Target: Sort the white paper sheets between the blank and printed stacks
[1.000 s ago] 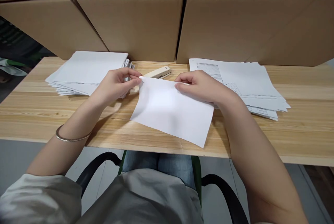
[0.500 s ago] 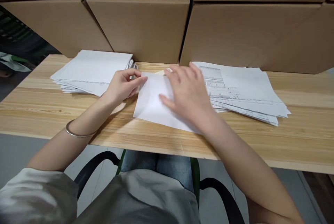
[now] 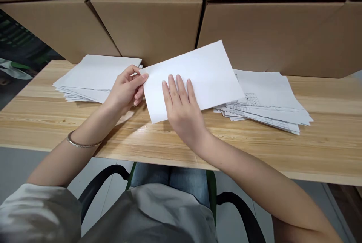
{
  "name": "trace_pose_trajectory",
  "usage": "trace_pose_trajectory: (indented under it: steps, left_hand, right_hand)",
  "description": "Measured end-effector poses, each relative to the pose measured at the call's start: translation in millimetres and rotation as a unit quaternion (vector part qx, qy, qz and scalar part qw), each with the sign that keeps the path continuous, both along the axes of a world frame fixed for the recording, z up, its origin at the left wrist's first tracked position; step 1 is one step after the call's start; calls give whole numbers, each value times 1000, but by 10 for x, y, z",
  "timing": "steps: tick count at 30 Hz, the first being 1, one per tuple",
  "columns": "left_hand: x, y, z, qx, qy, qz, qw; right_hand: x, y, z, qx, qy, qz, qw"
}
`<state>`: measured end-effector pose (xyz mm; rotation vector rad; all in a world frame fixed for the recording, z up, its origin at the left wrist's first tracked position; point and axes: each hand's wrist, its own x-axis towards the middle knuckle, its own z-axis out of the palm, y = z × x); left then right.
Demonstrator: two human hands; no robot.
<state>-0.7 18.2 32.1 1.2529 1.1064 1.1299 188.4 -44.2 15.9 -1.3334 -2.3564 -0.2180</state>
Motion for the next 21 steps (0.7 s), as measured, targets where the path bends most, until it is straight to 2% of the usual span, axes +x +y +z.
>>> trace_pose_trajectory:
  steps: [4,7,9,12,14,17,18,21]
  left_hand:
    - [-9,-7,2,35,53,18,998]
    - [-6,-51,1,97,147,25,984]
    - [-8,-86,-2,156,243,31,957]
    - [-21,-110,-17,250,367,29,895]
    - [-32,-106,-28,287,406,26,868]
    - [-50,-94,-37,312,430,33,846]
    - [-56,-92,-36,321,435,38,840]
    - [-80,-96,-25,351,452,62,818]
  right_hand:
    - [54,13,64,-32,-27,-56,998]
    - [156,33,100,-85,-75,-133,985]
    - [266,86,134,-128,-111,-180,969]
    - [462,214,234,-181,-181,-232,938]
    - [584,307,321,-225,-234,-273,906]
    - [742,421,420,-317,-273,-328,847]
    - [796,449,434,-342,-268,-336,836]
    - [990,513,408,-368,-227,-323,842]
